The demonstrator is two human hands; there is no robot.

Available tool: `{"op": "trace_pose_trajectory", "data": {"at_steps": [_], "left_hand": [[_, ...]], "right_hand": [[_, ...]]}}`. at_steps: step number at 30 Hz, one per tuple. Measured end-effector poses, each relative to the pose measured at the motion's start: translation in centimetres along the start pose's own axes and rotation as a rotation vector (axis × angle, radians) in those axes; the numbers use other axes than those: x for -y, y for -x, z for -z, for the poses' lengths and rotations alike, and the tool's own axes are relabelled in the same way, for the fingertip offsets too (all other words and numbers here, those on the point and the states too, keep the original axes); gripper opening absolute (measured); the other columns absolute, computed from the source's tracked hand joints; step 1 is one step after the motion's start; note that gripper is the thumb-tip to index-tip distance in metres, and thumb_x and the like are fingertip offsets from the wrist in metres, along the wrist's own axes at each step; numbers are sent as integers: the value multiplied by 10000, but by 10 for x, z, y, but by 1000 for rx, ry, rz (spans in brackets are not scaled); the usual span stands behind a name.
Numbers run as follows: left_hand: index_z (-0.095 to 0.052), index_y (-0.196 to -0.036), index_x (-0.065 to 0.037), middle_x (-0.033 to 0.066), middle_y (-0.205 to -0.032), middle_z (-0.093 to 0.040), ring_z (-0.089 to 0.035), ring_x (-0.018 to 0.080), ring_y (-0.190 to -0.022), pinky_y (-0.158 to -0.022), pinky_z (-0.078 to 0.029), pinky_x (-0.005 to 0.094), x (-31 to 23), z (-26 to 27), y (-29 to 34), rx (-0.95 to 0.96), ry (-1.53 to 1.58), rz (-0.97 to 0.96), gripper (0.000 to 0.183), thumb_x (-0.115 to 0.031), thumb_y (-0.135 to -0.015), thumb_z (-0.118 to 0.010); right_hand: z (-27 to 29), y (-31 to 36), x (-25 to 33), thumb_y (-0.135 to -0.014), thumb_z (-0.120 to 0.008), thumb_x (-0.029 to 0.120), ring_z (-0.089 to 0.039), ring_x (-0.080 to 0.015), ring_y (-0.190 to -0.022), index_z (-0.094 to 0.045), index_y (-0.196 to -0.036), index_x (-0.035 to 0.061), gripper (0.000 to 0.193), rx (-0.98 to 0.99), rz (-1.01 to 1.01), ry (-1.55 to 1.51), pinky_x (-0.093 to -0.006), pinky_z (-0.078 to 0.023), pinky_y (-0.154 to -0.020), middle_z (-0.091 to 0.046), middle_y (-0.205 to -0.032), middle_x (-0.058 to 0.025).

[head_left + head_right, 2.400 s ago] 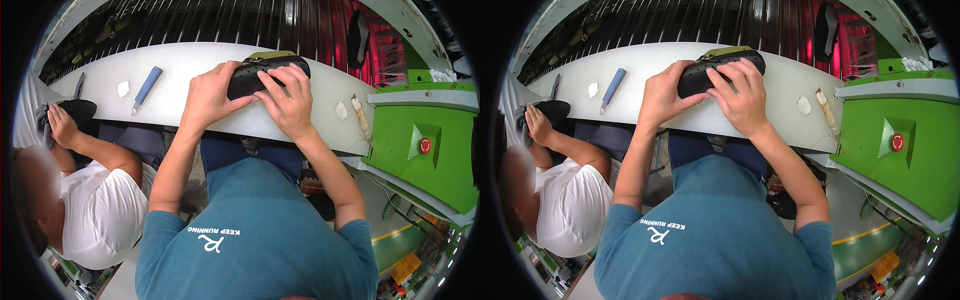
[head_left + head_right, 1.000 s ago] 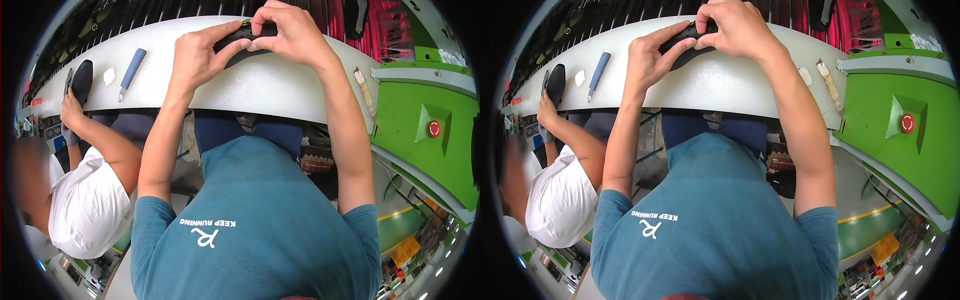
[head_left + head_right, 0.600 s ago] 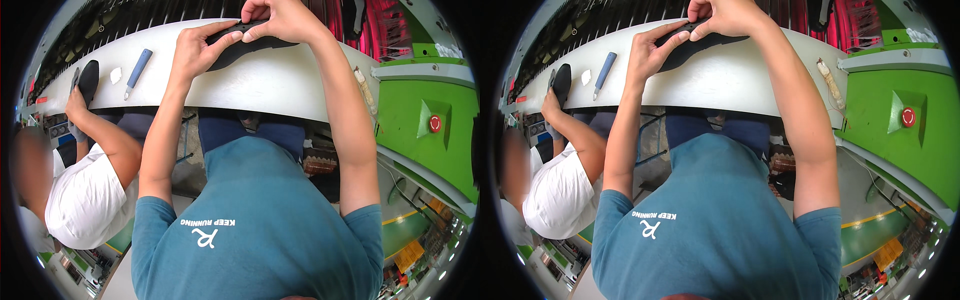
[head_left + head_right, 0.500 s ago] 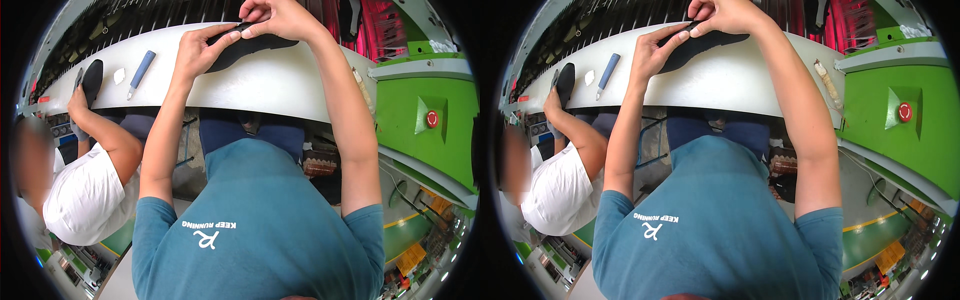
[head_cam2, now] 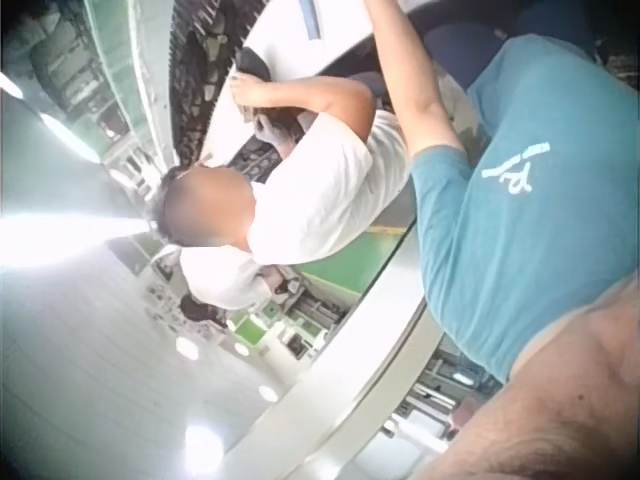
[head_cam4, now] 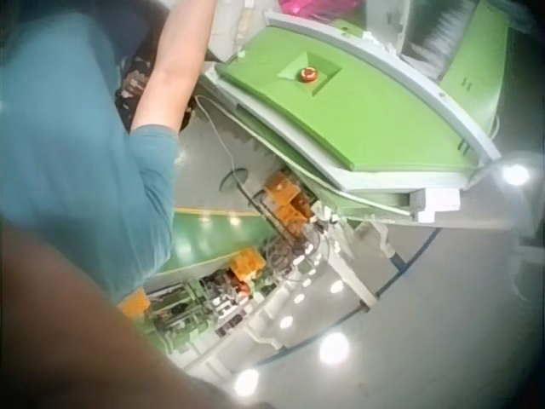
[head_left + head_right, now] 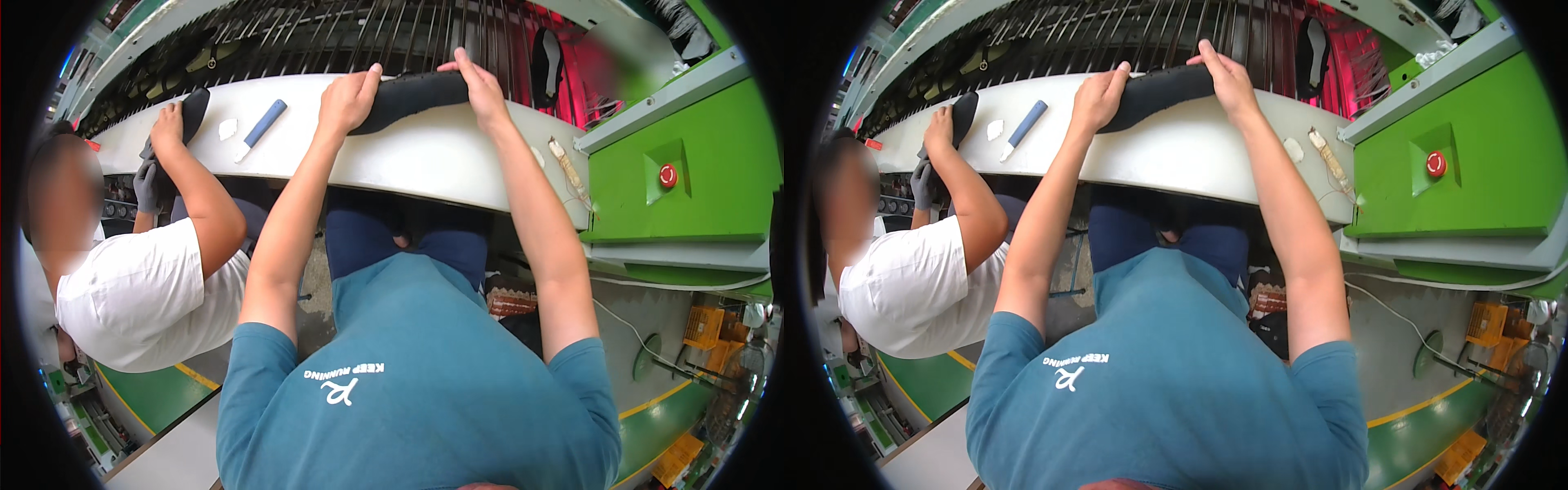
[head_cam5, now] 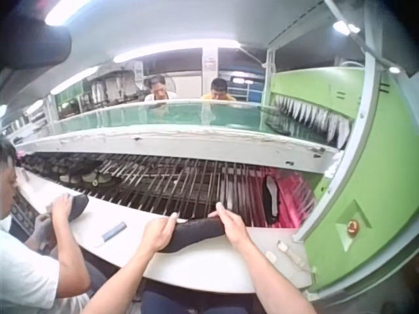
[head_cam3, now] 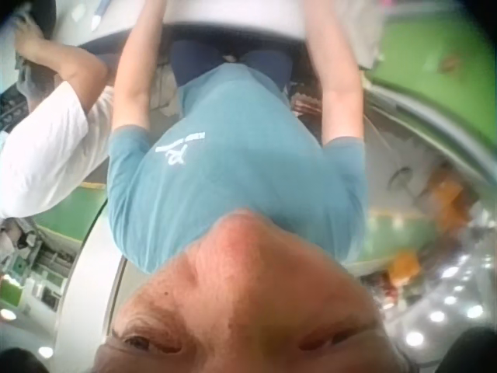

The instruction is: The person assembles black slipper footwear on a factory assembly line. They pick up a slipper sole and upper, align the parts, and press them together to attach them. The person then places the assembled slipper onto the moving conveyor belt. This process is repeated for multiple units throughout the clip.

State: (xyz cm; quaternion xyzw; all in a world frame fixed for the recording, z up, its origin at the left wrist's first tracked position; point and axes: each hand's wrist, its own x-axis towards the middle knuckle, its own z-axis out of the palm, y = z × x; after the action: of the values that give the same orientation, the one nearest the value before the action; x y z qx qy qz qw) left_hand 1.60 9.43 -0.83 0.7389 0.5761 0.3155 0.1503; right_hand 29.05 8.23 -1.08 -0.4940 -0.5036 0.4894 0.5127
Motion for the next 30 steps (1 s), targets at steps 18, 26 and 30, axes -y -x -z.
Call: {"op": "trace_pose_trajectory", "data": {"at_steps": [18, 26, 30], "left_hand": [[-778, -877, -14, 254, -776, -725, -736, 477, -797, -746, -576, 526, -38, 7, 21, -112, 118, 7, 474, -404, -1098, -624], [-501, -1623, -110, 268, -1687, -366, -453, 469, -1534, -1227, -449, 571, -123, 56, 21, -270, 701, -671, 1141, -566, -709, -1008], [-522, -1598, -113, 278, -1583, -504, -578, 461, -1439, -1120, -559, 526, -127, 70, 30, -175, 710, -737, 1301, -671, -548, -1052]], "right_hand": [[-36, 10, 11, -1104, -582, 570, -756, -259, -1006, -714, -1042, 10, 578, -443, -20, -781, -401, -610, -926, -738, -1069, -136], [-47, 60, 145, -1128, -428, 604, -698, -253, -1188, -667, -1301, -62, 728, 272, 660, -95, -388, -532, -1064, -715, -1304, -209], [-62, 82, 146, -1041, -513, 775, -680, -208, -1155, -672, -1275, -71, 892, 320, 542, -167, -339, -518, -1009, -723, -1244, -152]]}}
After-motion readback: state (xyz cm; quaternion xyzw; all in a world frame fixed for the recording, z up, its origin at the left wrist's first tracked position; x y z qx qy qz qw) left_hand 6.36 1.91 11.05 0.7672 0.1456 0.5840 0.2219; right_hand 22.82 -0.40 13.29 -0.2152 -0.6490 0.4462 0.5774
